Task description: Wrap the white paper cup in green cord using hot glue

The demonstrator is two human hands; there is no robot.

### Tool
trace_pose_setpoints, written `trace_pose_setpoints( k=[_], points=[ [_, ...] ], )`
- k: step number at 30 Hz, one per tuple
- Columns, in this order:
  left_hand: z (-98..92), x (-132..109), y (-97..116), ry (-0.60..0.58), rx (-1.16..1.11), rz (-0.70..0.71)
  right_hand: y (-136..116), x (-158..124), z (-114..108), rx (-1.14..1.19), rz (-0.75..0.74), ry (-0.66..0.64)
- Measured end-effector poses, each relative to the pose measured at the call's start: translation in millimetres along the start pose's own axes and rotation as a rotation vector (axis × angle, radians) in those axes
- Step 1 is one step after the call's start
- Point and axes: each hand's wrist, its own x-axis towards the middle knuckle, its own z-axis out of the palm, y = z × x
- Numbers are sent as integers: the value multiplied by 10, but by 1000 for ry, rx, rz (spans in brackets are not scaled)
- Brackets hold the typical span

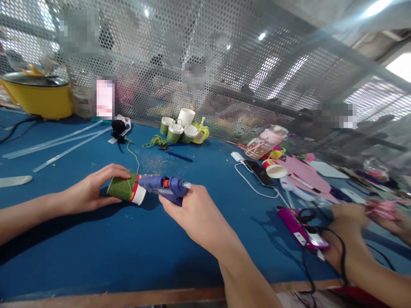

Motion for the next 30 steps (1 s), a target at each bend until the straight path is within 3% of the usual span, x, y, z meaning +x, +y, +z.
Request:
trace_pose_setpoints(
  k=[12, 30],
  points=[
    [20, -13, -2, -8, 51, 61, 7, 21, -5, -18, 108, -9],
    [16, -15, 0, -19, 71, 65, -21, 4, -14, -10, 114, -20]
  ],
)
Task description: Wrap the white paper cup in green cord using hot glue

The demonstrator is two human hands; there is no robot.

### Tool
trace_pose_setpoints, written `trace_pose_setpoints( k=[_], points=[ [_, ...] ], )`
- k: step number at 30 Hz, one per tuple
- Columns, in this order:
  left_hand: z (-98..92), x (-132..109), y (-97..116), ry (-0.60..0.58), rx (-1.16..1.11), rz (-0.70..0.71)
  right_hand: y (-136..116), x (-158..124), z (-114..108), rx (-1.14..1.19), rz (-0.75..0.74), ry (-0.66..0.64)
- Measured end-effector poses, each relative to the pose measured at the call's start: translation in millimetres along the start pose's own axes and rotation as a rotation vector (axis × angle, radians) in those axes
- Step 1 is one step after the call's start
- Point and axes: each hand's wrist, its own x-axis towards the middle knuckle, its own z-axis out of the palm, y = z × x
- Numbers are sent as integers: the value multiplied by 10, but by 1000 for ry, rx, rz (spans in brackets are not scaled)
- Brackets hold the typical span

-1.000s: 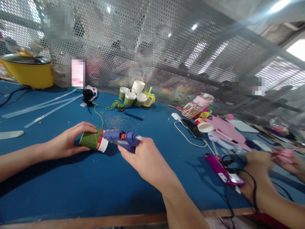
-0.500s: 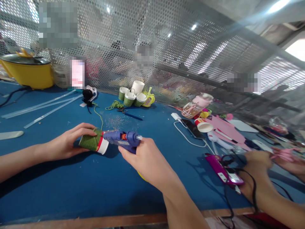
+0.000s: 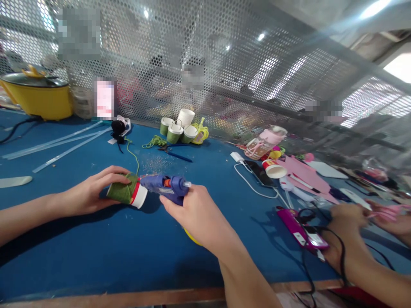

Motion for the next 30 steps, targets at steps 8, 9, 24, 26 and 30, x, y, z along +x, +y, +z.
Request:
trace_pose_setpoints(
  k=[8, 9, 24, 26, 30],
  points=[
    [8, -9, 3, -8, 24, 31, -9, 39, 20, -14, 0, 20],
    [7, -9, 2, -7, 21, 27, -9, 39, 19, -12, -5, 23],
    [-35, 25, -11, 31, -41, -70, -3, -58, 28, 44, -10, -26],
    [-38, 24, -11, 24, -36, -95, -10, -57, 23, 43, -25, -47],
    [-41, 22, -3, 15, -34, -117, -16, -46, 10, 51, -31, -49]
  ],
)
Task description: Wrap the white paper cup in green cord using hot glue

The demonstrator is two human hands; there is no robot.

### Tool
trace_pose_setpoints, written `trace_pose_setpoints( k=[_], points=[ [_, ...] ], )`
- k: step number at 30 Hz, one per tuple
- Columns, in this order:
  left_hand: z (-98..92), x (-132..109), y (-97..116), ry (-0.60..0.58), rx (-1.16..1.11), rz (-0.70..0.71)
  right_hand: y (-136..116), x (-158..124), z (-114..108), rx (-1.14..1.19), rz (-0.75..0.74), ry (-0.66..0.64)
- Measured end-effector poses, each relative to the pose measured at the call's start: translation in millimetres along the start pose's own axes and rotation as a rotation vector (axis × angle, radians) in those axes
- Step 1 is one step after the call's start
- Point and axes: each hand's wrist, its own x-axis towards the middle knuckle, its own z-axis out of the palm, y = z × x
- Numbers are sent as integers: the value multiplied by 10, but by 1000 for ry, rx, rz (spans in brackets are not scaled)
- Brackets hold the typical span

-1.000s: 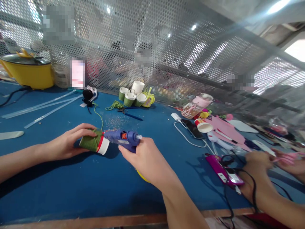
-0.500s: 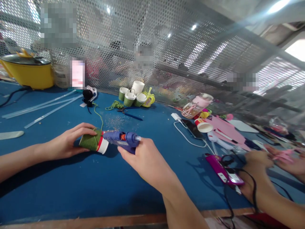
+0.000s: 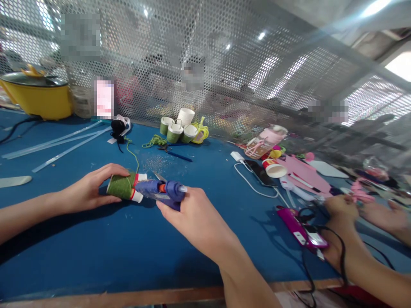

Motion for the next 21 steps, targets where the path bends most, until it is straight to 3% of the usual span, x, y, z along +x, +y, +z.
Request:
trace_pose_setpoints(
  k=[21],
  points=[
    [39, -32, 29, -44, 87, 129, 58, 125, 37, -35, 18, 72]
  ],
)
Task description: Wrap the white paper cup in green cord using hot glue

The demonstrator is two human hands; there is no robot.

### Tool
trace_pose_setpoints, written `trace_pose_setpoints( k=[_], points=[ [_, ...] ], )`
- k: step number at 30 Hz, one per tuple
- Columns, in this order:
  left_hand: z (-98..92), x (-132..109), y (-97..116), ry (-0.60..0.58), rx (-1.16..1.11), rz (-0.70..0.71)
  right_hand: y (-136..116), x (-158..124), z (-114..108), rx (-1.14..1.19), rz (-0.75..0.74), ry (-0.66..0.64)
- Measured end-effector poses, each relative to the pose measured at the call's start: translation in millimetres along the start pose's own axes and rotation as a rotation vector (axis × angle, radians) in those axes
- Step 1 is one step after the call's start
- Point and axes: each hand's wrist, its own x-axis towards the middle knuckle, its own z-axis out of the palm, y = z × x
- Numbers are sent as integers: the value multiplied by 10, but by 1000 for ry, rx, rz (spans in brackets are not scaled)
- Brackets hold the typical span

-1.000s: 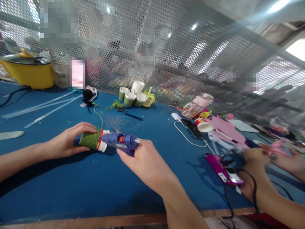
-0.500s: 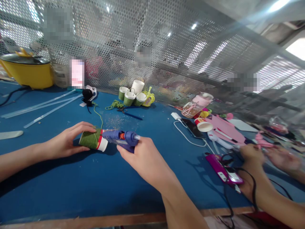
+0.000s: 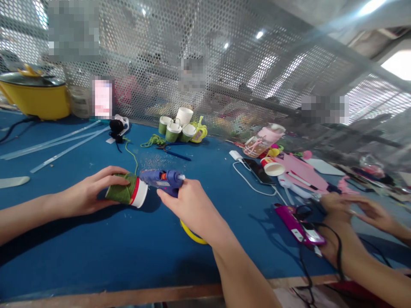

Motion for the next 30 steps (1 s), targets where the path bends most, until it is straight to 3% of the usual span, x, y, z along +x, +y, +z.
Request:
trace_pose_setpoints(
  k=[8, 15, 30],
  points=[
    [-8, 13, -24, 48, -76, -51, -41, -53, -34, -6, -12, -5],
    [-41, 24, -26, 62, -112, -198, -35, -91, -30, -15, 6, -31],
    [-24, 49, -6, 55, -520, -474, -85, -92, -62, -46, -44, -33]
  ],
)
